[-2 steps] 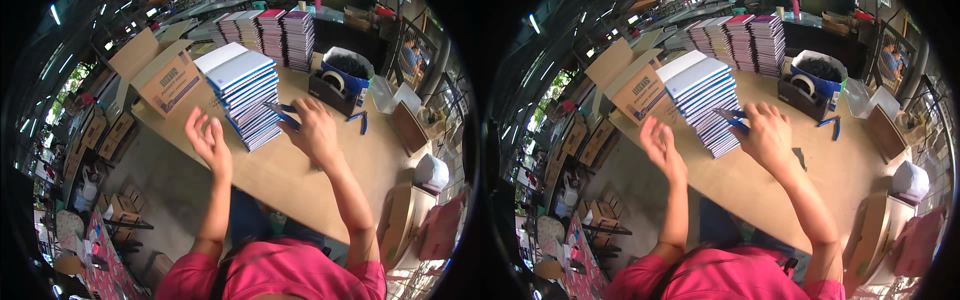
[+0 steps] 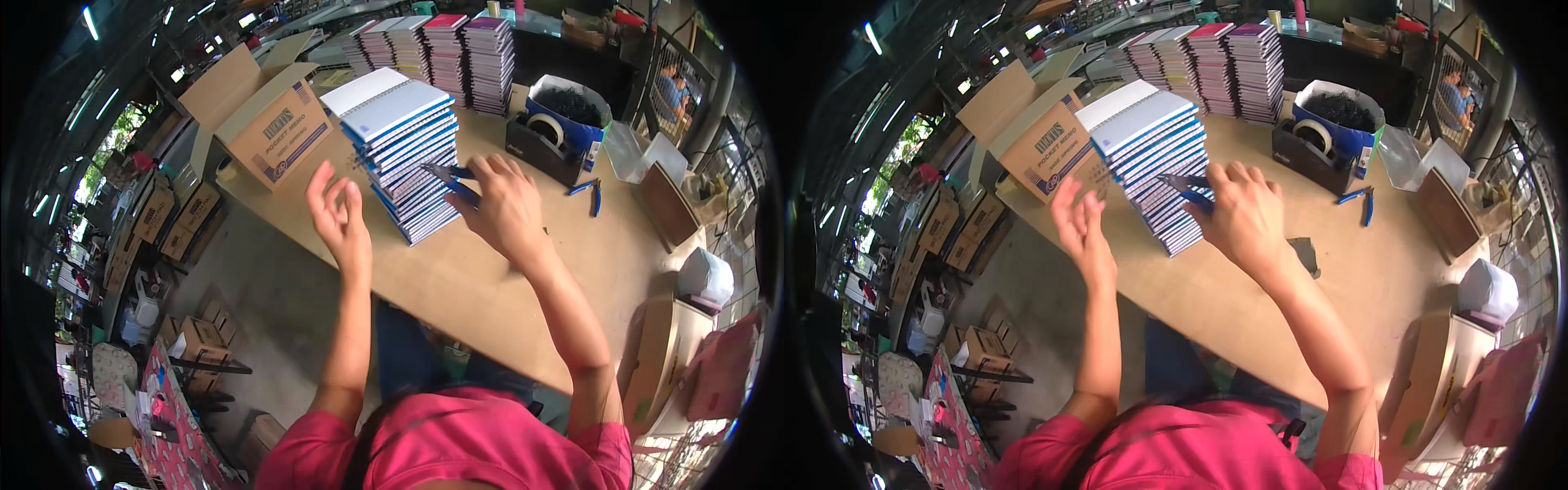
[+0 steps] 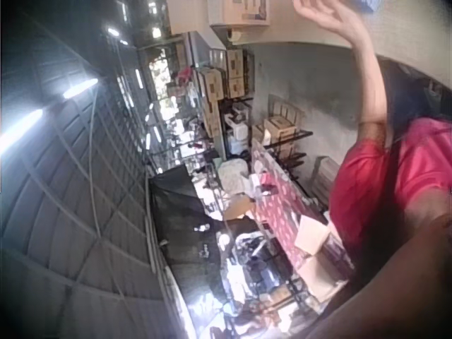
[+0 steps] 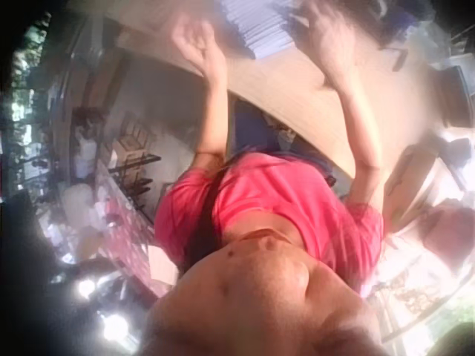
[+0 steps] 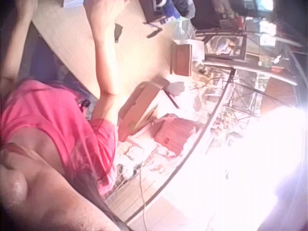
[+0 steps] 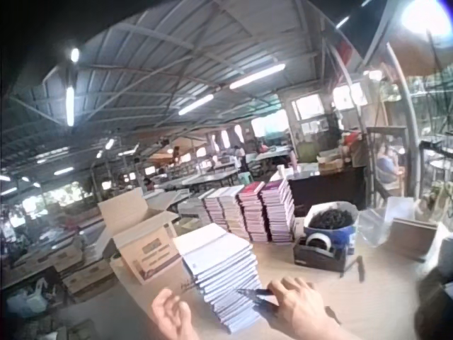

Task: The person assembles notebooks by threading wire spirals into pre-punched holes and trimming the wire using shears.

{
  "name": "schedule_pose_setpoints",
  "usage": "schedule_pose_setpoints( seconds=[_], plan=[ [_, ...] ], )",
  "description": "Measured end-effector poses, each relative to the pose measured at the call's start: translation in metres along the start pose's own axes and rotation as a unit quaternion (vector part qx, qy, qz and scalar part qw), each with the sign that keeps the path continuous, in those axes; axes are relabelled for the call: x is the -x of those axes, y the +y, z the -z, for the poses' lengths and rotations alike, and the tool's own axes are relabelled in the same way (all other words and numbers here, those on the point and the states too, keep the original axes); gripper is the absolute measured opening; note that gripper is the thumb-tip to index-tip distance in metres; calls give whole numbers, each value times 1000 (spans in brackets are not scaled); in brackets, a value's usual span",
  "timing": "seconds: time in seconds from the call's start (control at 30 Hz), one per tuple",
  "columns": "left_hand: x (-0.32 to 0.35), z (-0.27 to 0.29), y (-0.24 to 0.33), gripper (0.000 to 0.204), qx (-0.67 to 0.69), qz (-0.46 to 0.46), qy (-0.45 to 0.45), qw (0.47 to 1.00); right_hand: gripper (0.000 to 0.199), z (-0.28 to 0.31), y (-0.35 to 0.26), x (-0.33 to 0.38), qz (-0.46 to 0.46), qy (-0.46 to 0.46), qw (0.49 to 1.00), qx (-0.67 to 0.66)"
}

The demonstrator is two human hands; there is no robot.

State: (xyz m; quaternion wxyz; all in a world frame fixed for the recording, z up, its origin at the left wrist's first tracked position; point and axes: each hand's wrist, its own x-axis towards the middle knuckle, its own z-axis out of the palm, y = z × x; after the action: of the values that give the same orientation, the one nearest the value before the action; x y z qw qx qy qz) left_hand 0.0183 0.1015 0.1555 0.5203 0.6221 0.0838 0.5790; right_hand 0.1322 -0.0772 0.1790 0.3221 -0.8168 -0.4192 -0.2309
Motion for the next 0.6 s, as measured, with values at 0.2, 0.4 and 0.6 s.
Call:
schedule_pose_setpoints(
  seconds=[0.2, 0.4, 0.6],
  plan=[
    [-28, 6, -7, 35, 9, 50, -103, 993, 46, -22, -42, -12, -1, 29, 998, 63],
    [-30, 0, -13, 21, 5, 28, -104, 994, 52, -23, -52, -17, -3, 43, 992, 115],
    [-29, 2, -13, 20, 15, 25, -99, 995, 51, -23, -58, -19, -8, 12, 992, 125]
  ],
)
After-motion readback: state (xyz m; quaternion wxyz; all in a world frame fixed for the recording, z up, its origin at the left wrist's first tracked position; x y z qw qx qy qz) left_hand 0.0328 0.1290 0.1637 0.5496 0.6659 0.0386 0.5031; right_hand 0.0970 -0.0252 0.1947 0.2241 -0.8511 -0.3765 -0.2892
